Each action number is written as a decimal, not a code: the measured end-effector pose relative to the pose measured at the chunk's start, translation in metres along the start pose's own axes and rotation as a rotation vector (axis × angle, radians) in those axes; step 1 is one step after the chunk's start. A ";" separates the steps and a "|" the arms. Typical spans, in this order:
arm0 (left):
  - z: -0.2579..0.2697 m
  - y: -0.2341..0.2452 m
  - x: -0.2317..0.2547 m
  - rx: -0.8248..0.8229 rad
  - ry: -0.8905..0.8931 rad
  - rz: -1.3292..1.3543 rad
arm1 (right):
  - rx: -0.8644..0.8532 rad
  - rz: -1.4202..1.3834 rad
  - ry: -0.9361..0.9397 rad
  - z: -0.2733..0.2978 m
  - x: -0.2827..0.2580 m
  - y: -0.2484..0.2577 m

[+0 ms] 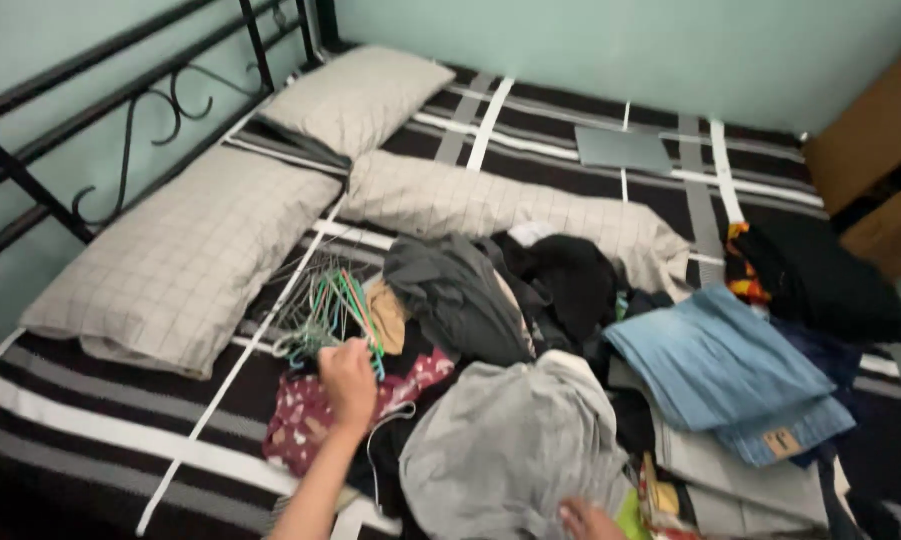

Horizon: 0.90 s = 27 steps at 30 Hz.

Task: Hanging shirts and pants on hangers and placing them in a closet.

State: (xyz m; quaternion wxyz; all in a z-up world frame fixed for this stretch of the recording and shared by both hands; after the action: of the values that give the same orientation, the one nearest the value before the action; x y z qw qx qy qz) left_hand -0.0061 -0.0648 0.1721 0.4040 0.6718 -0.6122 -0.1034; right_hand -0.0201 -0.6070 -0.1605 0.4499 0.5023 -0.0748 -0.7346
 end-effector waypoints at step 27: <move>0.271 0.005 0.205 -0.419 -0.633 0.674 | -0.482 -1.106 -0.082 0.098 -0.293 -0.008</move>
State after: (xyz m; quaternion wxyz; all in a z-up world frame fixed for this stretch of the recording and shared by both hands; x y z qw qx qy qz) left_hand -0.1340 -0.3630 0.0717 0.3358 0.2772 -0.8535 -0.2864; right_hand -0.0773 -0.4207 0.0789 0.0990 0.3219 0.3488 -0.8746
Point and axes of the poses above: each hand's wrist, its own z-axis away from the middle knuckle, its own y-axis out of the back of the hand, x = y × z, the point moved 8 cm from there along -z, towards the middle knuckle, and after that the axes turned 13 degrees about -z, right-handed, at the moved point
